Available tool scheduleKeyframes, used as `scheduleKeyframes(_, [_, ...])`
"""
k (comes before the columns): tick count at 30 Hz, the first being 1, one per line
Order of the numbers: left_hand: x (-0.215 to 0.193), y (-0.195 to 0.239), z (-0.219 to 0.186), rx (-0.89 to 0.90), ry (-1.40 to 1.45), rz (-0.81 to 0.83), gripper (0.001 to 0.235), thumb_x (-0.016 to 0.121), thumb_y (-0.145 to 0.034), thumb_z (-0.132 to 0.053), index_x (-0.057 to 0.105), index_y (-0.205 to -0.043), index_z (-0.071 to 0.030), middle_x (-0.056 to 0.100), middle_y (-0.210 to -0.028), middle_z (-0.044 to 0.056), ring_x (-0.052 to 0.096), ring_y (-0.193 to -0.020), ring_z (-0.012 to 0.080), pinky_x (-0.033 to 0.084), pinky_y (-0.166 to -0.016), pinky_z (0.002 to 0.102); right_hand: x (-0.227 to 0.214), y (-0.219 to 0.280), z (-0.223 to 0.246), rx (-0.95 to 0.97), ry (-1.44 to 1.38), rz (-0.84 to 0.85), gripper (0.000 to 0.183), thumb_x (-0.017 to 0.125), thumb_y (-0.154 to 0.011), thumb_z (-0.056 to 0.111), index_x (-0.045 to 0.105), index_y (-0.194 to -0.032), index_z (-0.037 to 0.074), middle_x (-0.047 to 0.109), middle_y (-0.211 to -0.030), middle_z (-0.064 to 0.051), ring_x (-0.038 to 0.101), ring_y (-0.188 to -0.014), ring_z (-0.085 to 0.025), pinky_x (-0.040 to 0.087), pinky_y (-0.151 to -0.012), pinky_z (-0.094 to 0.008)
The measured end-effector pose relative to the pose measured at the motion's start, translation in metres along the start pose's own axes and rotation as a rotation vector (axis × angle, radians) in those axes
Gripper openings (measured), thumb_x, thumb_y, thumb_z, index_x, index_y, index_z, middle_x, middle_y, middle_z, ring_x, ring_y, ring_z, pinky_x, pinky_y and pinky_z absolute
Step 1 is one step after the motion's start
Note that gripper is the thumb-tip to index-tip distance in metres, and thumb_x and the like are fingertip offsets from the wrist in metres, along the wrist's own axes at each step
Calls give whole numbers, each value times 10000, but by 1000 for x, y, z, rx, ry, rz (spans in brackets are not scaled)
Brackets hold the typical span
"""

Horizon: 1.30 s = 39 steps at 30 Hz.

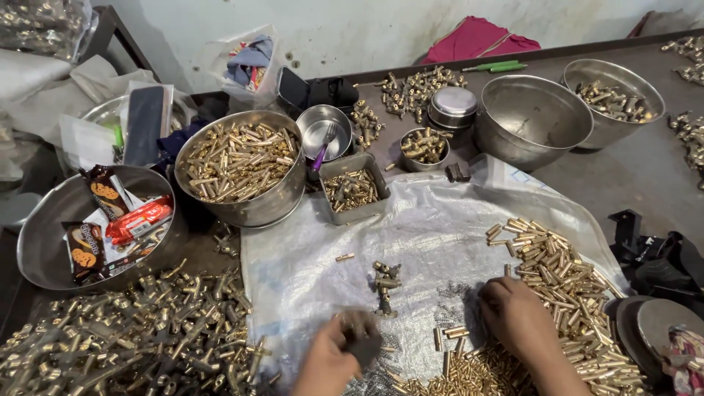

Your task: Sorting small brass components on a workbench in a metal fabrication facility.

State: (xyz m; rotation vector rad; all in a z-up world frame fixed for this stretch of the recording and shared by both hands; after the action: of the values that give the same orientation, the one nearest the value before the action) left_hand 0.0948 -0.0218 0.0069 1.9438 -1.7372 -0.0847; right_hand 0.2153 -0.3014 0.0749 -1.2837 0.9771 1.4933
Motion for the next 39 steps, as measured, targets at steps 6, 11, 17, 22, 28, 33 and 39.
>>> scheduleKeyframes(6, [35,2,61,-28,-161,325,438,647,-730,78,720,-1153,-8,738,-1075,133,737,-1046,224,598,-993,380,-18,41,51,-49,-528,5,246,745,-808,161,759,-1048,111,741,-1078,-40,721,-1021,-213,591,-892,-362])
scheduleKeyframes(11, [32,5,48,113,-666,224,453,756,-803,-187,705,-1230,-41,711,-1166,119,725,-1131,254,522,-1055,390,7,78,99,-412,-832,95,164,778,-823,89,822,-980,110,760,-1058,-58,725,-1041,-206,603,-897,-361])
scheduleKeyframes(17, [22,2,83,385,-825,298,675,825,-798,-514,689,-1252,-33,659,-1309,195,640,-1230,389,488,-1049,445,15,89,108,-483,-833,99,170,805,-810,53,811,-976,88,773,-1019,-74,744,-1029,-209,612,-886,-357])
scheduleKeyframes(22, [27,12,68,405,-928,323,599,812,-757,-425,692,-1200,-40,699,-1252,142,684,-1161,355,549,-964,419,23,89,107,-436,-934,123,136,843,-809,78,770,-921,53,795,-951,-75,744,-963,-202,623,-857,-346])
scheduleKeyframes(28, [21,6,78,294,-780,302,551,828,-713,-342,730,-1196,-95,759,-1169,84,748,-1097,243,572,-960,348,10,97,113,-566,-930,59,168,816,-851,54,822,-1017,76,770,-1084,-98,766,-1048,-214,617,-907,-343])
scheduleKeyframes(33, [38,19,44,106,-539,292,406,828,-759,-239,771,-1140,-114,789,-1113,85,754,-1074,187,543,-1001,312,-7,16,19,45,-472,-87,481,735,-818,206,717,-1294,147,677,-1281,-36,682,-1066,-221,545,-958,-353])
scheduleKeyframes(39, [16,3,66,-51,-382,215,321,805,-820,-92,787,-1138,-50,719,-1109,93,741,-1003,144,585,-925,289,-4,-26,-48,148,168,-310,389,738,-860,388,760,-1143,122,670,-1300,-99,525,-1320,-316,382,-1136,-463])
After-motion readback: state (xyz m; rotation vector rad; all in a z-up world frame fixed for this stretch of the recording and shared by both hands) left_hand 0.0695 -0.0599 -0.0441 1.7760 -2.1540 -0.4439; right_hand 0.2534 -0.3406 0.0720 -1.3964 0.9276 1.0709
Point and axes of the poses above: each hand's wrist, its own y-axis away from the middle knuckle, its own x-axis out of the palm, z = x × y, the point moved 8 cm from there along -y, towards the middle knuckle
